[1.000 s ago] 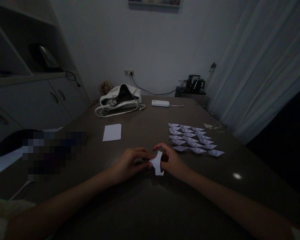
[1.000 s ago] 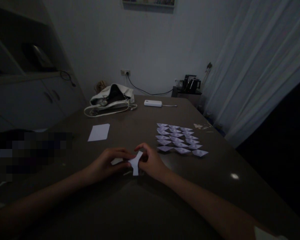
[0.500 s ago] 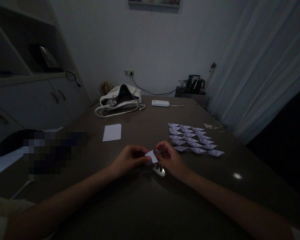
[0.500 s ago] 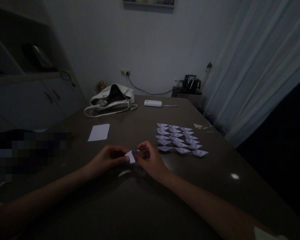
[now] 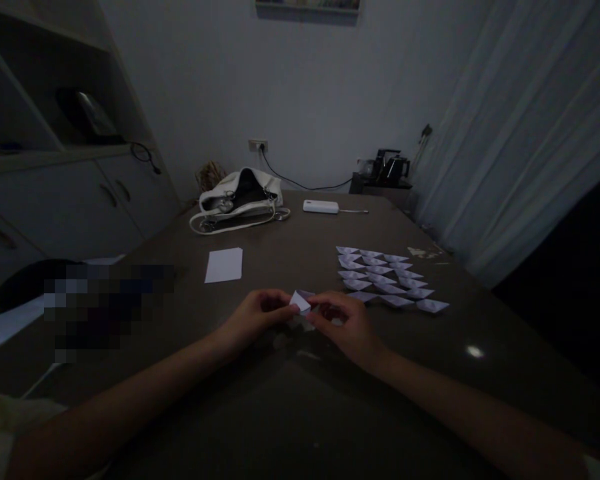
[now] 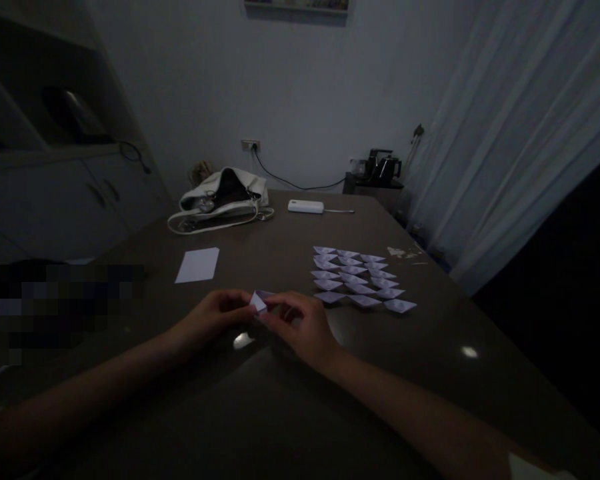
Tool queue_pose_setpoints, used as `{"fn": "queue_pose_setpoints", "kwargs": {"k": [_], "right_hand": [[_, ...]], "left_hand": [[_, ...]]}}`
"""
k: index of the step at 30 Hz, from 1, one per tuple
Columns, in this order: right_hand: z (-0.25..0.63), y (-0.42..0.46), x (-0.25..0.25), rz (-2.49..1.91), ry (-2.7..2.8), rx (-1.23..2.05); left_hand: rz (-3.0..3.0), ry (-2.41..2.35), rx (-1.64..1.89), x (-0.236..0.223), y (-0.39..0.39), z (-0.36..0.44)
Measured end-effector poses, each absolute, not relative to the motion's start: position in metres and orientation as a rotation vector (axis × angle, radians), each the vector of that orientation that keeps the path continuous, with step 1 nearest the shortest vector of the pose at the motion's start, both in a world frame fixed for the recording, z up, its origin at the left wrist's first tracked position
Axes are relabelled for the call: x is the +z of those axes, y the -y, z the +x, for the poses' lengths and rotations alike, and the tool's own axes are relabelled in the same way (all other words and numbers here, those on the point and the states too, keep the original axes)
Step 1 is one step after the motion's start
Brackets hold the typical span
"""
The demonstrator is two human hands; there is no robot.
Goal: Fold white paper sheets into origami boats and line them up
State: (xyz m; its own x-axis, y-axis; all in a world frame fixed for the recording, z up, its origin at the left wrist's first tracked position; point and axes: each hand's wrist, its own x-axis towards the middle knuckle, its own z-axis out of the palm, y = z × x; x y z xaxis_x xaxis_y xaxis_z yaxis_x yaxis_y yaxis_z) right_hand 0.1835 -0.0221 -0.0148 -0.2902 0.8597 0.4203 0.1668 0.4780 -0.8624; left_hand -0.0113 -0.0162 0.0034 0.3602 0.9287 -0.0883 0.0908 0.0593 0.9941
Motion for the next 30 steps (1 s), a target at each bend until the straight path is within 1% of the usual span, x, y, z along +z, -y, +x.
{"fn": "queue_pose_setpoints", "kwargs": {"k": [8,17,23,26,30], "right_hand": [[0.179,0.021,-0.013,-0.91,1.614,1.18],[0.18,0.018,-0.013,-0.909,1.577,1.224],[0.18,0.018,-0.016,-0.907,1.574,1.261],[0.18,0.018,-0.018,-0.896,1.565,1.293],[0.179,0.019,-0.017,-0.886,1.546,1.35]], "left_hand": [[1.365,-1.019,0.748,0.005,0.018,-0.008],[1.549,-1.073,0.757,0.007,0.017,-0.009],[1.895,-1.13,0.716,0.009,0.022,-0.01],[2.071,-1.173,0.811,0.013,0.024,-0.012],[2.3,-1.078,0.921,0.014,0.025,-0.015]]}}
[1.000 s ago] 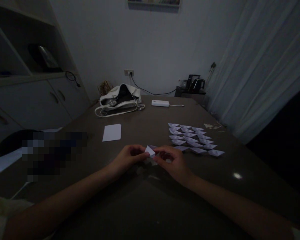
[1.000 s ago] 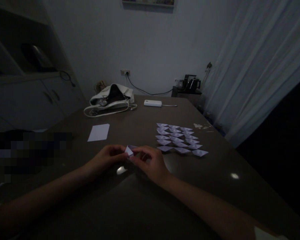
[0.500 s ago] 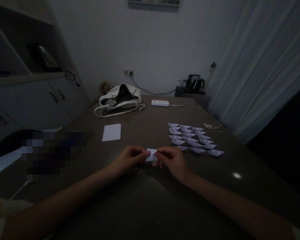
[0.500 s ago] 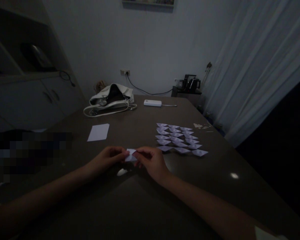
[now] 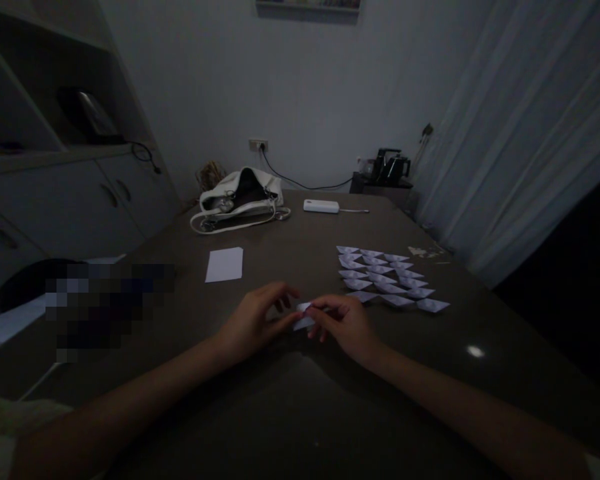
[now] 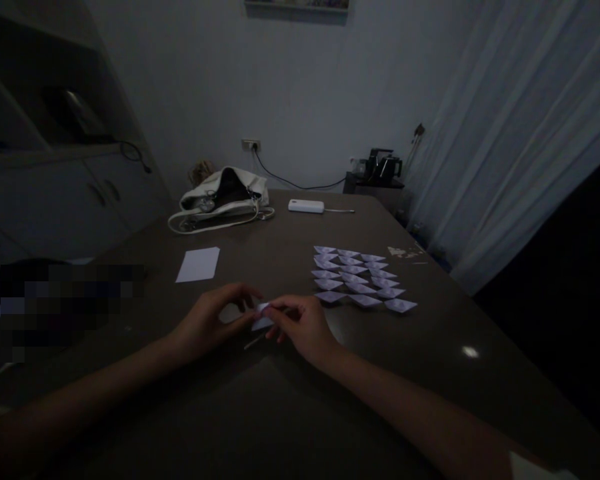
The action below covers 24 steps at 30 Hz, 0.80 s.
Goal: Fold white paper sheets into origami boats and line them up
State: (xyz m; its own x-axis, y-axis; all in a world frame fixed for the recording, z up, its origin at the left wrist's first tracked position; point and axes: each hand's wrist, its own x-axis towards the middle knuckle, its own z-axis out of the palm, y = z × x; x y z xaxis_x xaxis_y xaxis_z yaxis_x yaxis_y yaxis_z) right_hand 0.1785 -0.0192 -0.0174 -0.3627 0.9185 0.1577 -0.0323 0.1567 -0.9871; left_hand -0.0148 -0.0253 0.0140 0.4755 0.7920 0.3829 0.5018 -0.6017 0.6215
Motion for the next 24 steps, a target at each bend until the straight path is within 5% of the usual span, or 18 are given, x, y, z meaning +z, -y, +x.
{"fn": "queue_pose_setpoints", "kwargs": {"k": [24], "right_hand": [[0.175,0.025,-0.01,-1.054,1.576,1.317]], "left_hand": [[2.468,-1.119,0.981,0.007,0.038,-0.004]]}}
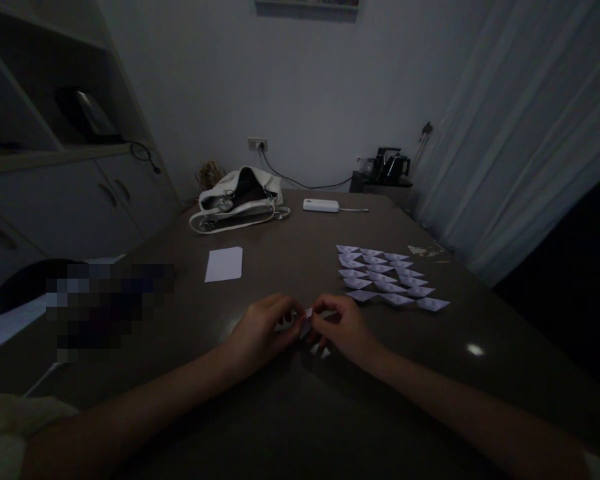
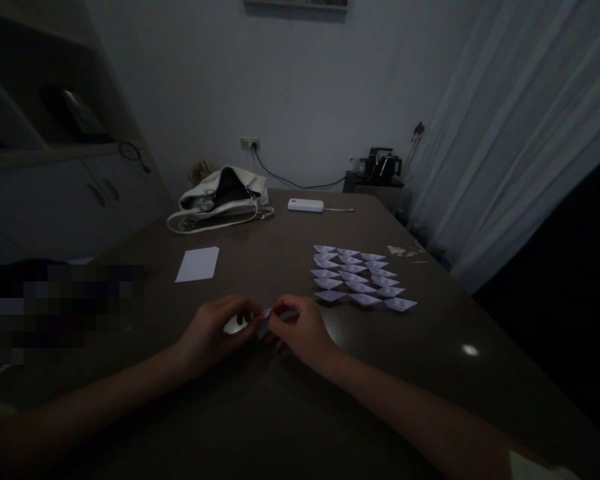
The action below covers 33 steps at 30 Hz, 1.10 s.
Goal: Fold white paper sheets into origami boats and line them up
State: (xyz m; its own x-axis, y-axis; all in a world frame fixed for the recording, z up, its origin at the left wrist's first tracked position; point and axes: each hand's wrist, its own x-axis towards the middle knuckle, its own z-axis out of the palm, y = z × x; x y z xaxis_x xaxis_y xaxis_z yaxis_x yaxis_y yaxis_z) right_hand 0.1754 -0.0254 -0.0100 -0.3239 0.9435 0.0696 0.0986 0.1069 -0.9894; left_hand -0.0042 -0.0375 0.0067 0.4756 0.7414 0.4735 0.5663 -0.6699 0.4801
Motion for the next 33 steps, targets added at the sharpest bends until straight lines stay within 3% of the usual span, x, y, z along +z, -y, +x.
{"fn": "queue_pose_setpoints", "kwargs": {"k": [9,22,33], "right_hand": [[0.176,0.023,-0.013,-0.909,1.533,1.421],[0.174,0.027,-0.008,-1.008,1.612,1.209],[0.177,0.023,-0.012,-0.874,1.546,1.379]], "left_hand": [[2.47,-1.129,1.041,0.006,0.037,-0.004],[2.467,-1.039,1.115,0.007,0.045,0.003],[1.929,-1.066,0.997,0.007,0.033,0.001]]}}
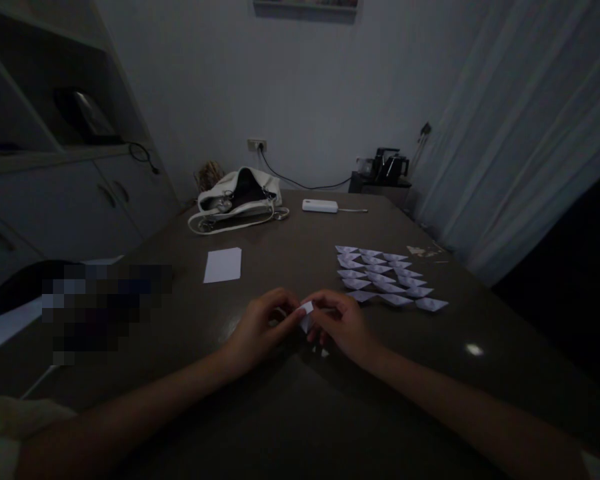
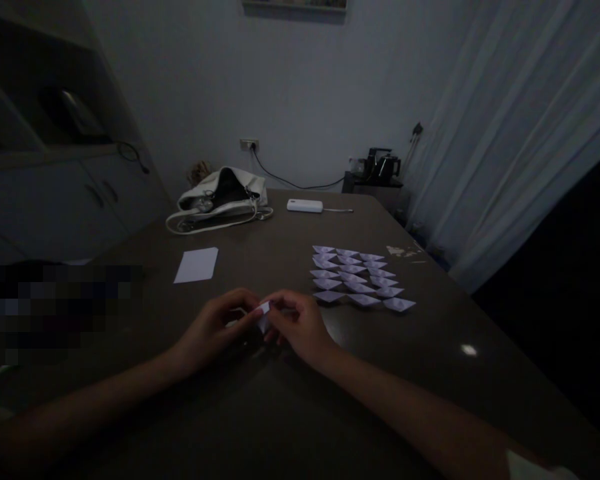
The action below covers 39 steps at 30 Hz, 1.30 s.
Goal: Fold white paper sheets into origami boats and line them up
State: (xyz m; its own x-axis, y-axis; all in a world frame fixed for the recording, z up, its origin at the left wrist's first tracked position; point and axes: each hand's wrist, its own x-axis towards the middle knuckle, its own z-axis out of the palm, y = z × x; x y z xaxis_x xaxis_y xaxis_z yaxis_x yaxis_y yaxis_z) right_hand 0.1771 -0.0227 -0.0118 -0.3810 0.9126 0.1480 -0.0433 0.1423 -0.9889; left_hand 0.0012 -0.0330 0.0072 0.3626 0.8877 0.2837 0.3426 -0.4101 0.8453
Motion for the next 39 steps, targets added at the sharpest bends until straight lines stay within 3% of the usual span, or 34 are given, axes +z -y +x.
{"fn": "queue_pose_setpoints", "kwargs": {"k": [18,30,39], "right_hand": [[0.18,0.018,-0.011,-0.894,1.54,1.348],[0.187,0.007,-0.013,-0.71,1.068,1.911],[0.19,0.013,-0.007,-0.682,1.042,2.162]], "left_hand": [[1.984,-0.992,1.025,0.009,0.032,-0.001],[2.052,-0.843,0.998,0.014,0.026,-0.008],[1.594,-0.748,0.969,0.01,0.026,-0.008]]}}
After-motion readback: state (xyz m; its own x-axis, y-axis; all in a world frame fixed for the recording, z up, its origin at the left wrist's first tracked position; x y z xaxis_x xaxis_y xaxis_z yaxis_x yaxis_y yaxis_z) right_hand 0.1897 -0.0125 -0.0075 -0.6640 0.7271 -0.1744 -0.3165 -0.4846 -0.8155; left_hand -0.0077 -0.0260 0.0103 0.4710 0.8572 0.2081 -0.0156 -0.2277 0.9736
